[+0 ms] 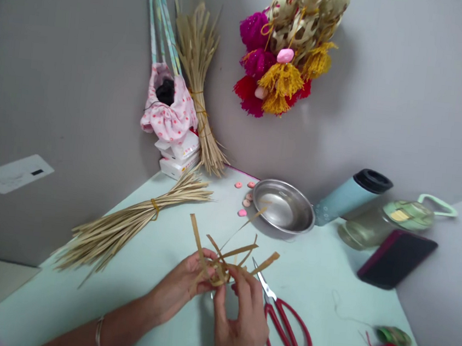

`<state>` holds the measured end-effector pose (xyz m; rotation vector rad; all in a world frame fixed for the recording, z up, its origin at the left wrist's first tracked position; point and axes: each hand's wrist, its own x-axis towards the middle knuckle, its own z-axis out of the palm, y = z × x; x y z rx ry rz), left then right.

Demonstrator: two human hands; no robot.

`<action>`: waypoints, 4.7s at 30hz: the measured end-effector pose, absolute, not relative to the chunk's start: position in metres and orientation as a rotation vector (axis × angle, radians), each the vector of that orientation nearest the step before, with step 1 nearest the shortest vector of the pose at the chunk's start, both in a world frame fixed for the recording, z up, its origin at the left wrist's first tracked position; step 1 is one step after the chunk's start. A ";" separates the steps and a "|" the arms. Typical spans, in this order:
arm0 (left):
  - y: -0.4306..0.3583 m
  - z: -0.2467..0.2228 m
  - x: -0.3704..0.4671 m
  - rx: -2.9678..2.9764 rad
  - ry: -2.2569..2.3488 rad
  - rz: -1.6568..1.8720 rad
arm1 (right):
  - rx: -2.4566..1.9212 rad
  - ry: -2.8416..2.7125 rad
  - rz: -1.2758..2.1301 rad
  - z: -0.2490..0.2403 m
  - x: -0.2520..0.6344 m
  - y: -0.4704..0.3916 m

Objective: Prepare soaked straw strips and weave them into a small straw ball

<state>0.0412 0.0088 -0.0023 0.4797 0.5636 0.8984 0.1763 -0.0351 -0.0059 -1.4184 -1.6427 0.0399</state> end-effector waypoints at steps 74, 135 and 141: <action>0.013 -0.011 0.035 0.582 0.722 0.806 | -1.343 -1.717 0.322 -0.024 0.211 -0.026; 0.013 -0.008 0.040 0.460 0.736 0.858 | -1.438 -1.588 0.359 -0.034 0.218 -0.031; 0.012 -0.010 0.039 0.471 0.756 0.846 | -1.514 -1.463 0.594 -0.025 0.209 -0.030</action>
